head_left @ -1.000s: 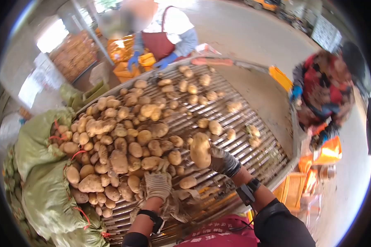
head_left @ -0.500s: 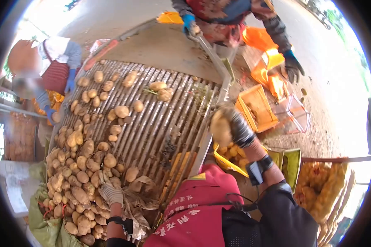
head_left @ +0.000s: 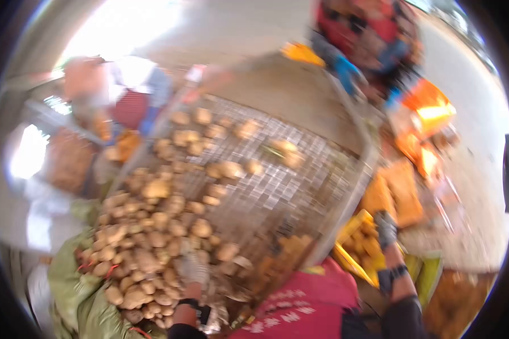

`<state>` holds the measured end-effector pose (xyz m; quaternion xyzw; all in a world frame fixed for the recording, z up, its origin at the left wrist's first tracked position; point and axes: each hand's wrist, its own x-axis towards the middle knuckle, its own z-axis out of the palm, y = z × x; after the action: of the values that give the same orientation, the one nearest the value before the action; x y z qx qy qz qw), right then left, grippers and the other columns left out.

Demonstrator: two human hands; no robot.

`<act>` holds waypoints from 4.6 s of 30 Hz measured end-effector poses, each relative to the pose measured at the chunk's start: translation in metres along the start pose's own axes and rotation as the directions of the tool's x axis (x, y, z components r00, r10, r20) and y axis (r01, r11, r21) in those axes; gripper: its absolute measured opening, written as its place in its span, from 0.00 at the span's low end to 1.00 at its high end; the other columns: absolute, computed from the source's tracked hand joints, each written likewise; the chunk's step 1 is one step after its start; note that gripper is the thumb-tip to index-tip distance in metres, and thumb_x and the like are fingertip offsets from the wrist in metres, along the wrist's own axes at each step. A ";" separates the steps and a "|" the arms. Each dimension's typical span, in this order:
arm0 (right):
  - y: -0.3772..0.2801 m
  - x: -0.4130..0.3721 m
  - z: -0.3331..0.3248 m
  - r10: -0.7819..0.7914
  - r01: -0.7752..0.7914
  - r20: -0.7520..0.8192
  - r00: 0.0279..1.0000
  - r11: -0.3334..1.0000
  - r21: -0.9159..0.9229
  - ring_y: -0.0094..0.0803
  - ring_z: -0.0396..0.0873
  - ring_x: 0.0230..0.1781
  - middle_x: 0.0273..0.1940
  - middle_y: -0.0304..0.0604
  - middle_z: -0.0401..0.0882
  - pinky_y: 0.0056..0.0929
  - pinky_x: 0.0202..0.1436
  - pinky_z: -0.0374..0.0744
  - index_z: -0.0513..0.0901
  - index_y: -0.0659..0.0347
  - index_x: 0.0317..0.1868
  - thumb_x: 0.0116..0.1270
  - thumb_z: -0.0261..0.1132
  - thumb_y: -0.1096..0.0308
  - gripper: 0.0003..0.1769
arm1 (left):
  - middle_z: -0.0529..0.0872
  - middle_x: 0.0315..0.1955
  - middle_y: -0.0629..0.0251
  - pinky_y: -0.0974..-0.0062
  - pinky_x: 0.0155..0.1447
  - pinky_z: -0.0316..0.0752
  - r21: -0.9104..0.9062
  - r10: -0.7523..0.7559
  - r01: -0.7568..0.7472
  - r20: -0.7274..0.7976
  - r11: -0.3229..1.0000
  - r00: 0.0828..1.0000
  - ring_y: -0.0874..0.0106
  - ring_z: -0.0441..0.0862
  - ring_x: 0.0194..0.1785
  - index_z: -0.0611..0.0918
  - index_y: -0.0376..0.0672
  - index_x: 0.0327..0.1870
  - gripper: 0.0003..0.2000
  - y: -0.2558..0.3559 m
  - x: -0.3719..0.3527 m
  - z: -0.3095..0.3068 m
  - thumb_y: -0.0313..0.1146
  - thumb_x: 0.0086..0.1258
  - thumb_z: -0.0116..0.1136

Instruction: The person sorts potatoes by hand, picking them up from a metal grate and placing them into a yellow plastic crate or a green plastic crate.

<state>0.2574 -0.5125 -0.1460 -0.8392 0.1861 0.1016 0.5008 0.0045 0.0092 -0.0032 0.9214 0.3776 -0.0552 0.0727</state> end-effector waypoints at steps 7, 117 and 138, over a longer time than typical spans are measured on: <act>-0.155 -0.040 0.069 -0.577 0.578 0.183 0.796 0.636 -0.510 0.55 0.77 0.46 0.41 0.51 0.81 0.49 0.56 0.72 0.81 0.58 0.39 0.54 0.66 0.61 0.14 | 0.86 0.48 0.52 0.49 0.64 0.63 0.332 -0.060 0.012 0.137 0.943 0.989 0.55 0.82 0.50 0.73 0.46 0.66 0.25 0.007 0.010 -0.010 0.45 0.70 0.42; -0.176 -0.205 0.151 -0.677 0.986 0.730 -0.088 -0.162 -0.032 0.54 0.65 0.68 0.65 0.57 0.68 0.51 0.68 0.66 0.78 0.56 0.58 0.52 0.68 0.60 0.30 | 0.62 0.74 0.54 0.61 0.68 0.66 -0.136 -0.374 0.349 -0.388 0.927 0.842 0.52 0.68 0.69 0.65 0.47 0.74 0.34 -0.087 -0.151 0.051 0.41 0.65 0.56; -0.197 -0.021 0.141 -0.361 0.345 0.768 0.528 0.918 0.193 0.34 0.82 0.44 0.41 0.46 0.82 0.32 0.48 0.82 0.77 0.62 0.53 0.66 0.68 0.60 0.20 | 0.58 0.76 0.60 0.57 0.57 0.75 -0.129 -0.552 0.538 -0.132 0.833 0.824 0.51 0.76 0.60 0.63 0.47 0.73 0.31 -0.083 -0.142 0.039 0.36 0.67 0.53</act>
<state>0.3223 -0.2998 -0.0480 -0.7220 -0.2271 0.3566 0.5477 -0.1567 -0.0369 -0.0268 0.7726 0.6316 0.0184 0.0622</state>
